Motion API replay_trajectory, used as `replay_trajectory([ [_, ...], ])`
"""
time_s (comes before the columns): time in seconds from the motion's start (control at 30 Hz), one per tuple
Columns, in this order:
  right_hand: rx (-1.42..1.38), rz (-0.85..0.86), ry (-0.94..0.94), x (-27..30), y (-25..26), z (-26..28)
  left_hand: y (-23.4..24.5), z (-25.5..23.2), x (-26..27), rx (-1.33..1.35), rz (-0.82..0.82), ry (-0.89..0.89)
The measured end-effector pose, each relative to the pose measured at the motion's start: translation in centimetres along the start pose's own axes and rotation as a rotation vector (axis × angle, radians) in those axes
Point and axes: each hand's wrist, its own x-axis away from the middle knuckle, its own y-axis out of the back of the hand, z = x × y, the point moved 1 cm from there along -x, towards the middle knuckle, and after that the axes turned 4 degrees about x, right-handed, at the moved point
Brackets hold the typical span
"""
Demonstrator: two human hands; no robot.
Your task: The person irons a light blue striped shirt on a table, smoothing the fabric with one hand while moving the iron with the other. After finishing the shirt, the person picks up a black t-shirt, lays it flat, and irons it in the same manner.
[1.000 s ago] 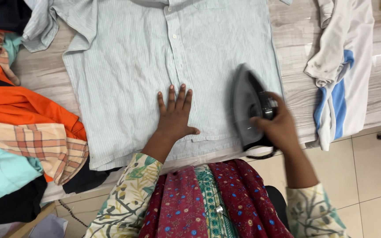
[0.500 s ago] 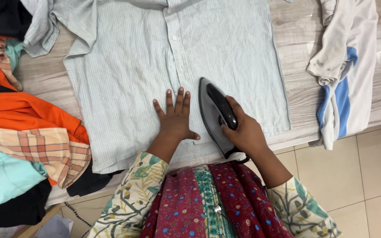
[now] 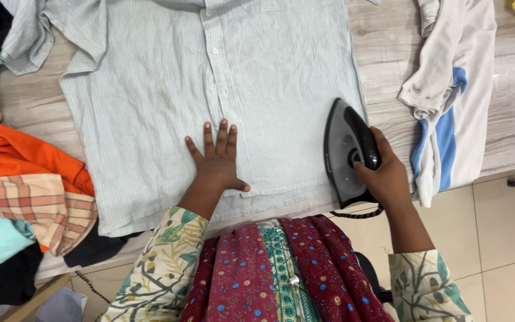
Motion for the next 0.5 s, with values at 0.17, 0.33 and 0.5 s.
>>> replay_trajectory([
  [0.17,-0.021,0.027,-0.048,-0.7,1.5,-1.1,-0.1,-0.4,0.0,-0.031,-0.003,0.031],
  [0.33,-0.008,0.036,-0.005,-0.5,1.6,-1.0,0.1,-0.6,0.5,-0.049,-0.008,0.058],
  [0.5,0.09,0.047,0.034,-1.0,2.4,-2.4,0.3,-1.1,0.9,-0.039,-0.035,0.093],
])
